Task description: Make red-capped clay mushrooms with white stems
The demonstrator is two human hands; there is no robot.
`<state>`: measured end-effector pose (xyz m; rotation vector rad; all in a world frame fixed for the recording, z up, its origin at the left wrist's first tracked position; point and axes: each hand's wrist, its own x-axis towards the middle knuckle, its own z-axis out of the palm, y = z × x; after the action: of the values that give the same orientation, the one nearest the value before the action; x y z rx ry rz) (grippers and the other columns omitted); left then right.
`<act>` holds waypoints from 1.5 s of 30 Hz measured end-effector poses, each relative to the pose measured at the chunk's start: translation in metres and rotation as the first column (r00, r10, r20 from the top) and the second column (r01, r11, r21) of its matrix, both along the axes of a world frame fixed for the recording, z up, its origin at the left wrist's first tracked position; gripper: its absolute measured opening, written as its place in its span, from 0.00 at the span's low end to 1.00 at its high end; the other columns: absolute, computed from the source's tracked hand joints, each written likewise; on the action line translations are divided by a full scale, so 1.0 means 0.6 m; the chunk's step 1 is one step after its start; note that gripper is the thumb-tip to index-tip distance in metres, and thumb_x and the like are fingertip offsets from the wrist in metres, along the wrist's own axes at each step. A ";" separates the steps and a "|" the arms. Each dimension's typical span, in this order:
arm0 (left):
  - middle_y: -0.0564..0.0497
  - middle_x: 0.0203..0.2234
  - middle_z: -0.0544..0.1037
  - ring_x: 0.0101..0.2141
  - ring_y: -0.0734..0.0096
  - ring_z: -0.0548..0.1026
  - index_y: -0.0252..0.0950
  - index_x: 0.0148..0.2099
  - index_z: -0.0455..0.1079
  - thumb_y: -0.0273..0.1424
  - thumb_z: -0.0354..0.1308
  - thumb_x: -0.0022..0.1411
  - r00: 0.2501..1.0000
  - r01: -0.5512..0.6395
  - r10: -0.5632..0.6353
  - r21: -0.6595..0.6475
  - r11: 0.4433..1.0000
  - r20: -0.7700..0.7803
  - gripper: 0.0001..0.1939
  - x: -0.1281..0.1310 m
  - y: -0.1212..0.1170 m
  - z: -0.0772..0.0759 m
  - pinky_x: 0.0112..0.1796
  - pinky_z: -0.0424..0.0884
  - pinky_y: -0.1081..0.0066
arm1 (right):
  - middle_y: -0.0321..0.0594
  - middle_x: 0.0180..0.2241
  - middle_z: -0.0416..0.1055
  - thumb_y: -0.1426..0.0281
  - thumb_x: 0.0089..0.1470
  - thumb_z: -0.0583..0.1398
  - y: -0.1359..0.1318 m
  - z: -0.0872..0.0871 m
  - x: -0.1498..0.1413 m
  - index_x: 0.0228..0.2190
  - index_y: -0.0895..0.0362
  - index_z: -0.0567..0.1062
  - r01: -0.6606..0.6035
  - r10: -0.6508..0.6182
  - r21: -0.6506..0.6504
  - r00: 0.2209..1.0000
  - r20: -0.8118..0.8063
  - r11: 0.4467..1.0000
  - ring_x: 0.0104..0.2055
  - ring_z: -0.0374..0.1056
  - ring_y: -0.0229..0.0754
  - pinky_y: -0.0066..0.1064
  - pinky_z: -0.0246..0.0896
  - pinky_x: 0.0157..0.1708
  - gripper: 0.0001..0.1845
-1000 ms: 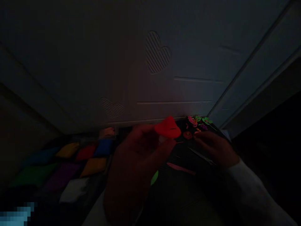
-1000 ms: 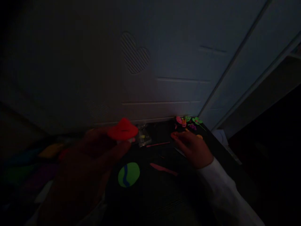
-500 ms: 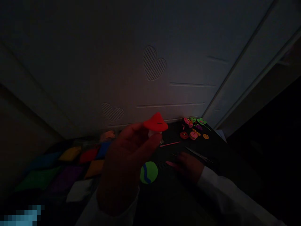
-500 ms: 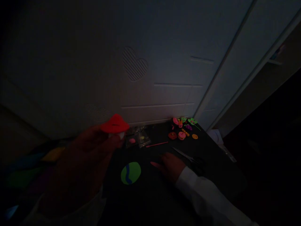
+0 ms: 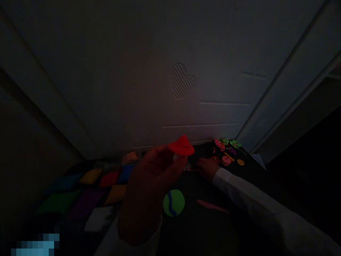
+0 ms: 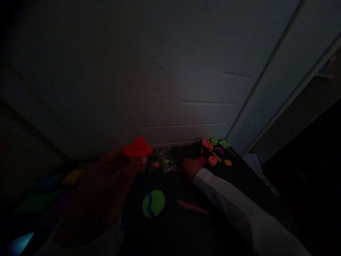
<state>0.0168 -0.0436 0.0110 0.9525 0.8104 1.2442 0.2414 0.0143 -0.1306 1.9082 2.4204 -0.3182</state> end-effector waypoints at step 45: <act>0.56 0.36 0.81 0.37 0.70 0.78 0.50 0.49 0.72 0.31 0.67 0.47 0.972 -0.232 0.232 0.012 0.973 -0.033 0.25 0.003 -0.027 0.006 0.41 0.72 0.74 | 0.37 0.28 0.71 0.73 0.57 0.53 -0.136 0.250 -0.131 0.39 0.48 0.74 0.155 0.554 0.591 0.226 -0.801 0.792 0.29 0.70 0.39 0.27 0.69 0.25 0.13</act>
<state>0.0185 -0.0599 0.0145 0.9061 0.9649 1.4367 0.1628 -0.0670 0.0194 1.6313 3.9918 -1.2468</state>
